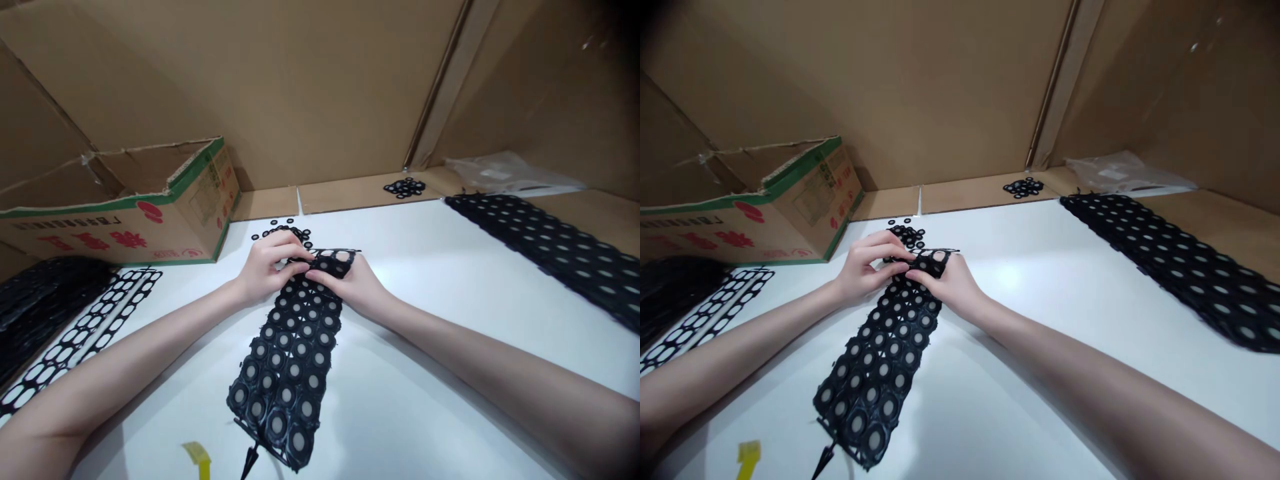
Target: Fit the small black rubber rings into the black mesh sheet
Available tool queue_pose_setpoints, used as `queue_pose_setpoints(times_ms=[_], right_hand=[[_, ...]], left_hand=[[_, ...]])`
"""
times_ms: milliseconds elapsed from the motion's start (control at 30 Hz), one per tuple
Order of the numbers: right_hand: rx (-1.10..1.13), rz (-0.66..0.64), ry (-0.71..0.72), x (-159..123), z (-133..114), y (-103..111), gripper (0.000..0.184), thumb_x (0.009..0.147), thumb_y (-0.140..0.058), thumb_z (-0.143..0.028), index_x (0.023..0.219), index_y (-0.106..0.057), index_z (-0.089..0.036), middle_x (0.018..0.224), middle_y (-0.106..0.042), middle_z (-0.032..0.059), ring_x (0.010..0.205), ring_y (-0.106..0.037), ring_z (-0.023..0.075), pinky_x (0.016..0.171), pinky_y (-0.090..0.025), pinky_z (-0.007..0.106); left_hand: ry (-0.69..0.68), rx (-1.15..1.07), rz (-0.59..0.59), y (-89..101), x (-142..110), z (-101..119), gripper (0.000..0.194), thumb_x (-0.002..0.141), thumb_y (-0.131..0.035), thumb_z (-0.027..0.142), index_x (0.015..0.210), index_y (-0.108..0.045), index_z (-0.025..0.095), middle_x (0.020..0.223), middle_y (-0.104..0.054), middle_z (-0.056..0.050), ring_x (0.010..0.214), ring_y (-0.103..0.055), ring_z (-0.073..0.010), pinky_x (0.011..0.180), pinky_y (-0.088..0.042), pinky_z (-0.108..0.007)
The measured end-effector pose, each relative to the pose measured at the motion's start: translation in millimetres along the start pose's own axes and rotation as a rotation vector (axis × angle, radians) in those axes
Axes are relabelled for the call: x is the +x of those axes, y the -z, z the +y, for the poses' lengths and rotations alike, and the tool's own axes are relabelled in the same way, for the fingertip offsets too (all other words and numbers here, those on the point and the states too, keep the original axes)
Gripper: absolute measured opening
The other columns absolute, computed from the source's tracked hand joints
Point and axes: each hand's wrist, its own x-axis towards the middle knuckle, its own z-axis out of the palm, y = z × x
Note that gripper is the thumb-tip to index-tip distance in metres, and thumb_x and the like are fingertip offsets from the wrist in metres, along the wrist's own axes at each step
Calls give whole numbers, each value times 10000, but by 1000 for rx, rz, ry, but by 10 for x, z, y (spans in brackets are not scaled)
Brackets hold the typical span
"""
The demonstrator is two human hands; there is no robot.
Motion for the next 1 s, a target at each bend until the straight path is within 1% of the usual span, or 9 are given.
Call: queue_pose_setpoints(times_ms=[100,333,433,533,633,733,833,900,1000], right_hand=[[-29,-21,-8,1,12,-6,189,798,-631,-330,738,-663,-154,718,-669,31,700,-592,183,640,-443,303],[-57,-8,-4,0,3,-16,190,802,-624,-333,748,-668,-156,760,-698,46,729,-617,196,675,-475,322],[-21,10,-12,-14,11,-32,141,770,-663,-299,785,-666,-159,818,-719,57,793,-646,215,735,-494,339],[-24,38,-31,-22,31,-44,137,744,-692,-297,742,-647,-168,788,-715,53,781,-655,221,744,-503,352],[-30,49,-13,-16,36,-39,122,768,-674,-292,800,-664,-175,858,-725,59,839,-660,227,789,-507,368],[-33,39,-7,-6,19,-29,144,794,-652,-292,868,-681,-172,930,-727,75,893,-657,234,828,-505,385],[-22,42,-11,-1,-2,-25,167,799,-648,-284,917,-684,-172,978,-724,79,929,-652,235,860,-497,393],[-8,39,-21,0,-6,-24,167,804,-642,-289,919,-682,-175,985,-724,79,935,-652,236,861,-496,394],[-6,28,-50,2,1,-19,159,809,-634,-311,872,-678,-173,936,-726,74,894,-653,236,813,-502,382]], left_hand=[[114,-61,17,-20,8,5,115,820,-647,229,762,-732,176,711,-659,-39,669,-574,-154,644,-426,-287],[557,-461,142,-73,81,-21,10,626,-733,168,631,-731,159,608,-632,-7,594,-527,-122,573,-395,-245],[662,-561,270,-7,143,-81,62,584,-745,181,617,-708,142,582,-625,1,544,-509,-100,530,-380,-220],[608,-586,363,95,161,-156,92,616,-750,216,658,-706,147,607,-634,7,573,-530,-92,565,-407,-208],[502,-470,311,164,128,-226,112,672,-739,246,741,-723,159,694,-662,-5,647,-574,-108,624,-442,-221],[406,-162,269,187,80,-310,107,716,-691,210,802,-736,166,786,-672,-24,721,-595,-138,683,-458,-259],[420,88,166,193,31,-376,153,759,-630,166,855,-749,167,867,-678,-52,795,-602,-171,722,-451,-295],[390,133,123,188,0,-371,202,814,-594,181,954,-739,159,925,-677,-76,831,-603,-183,749,-449,-311],[179,73,79,150,-31,-296,230,876,-576,257,1038,-708,161,952,-667,-87,874,-602,-186,793,-457,-315]])
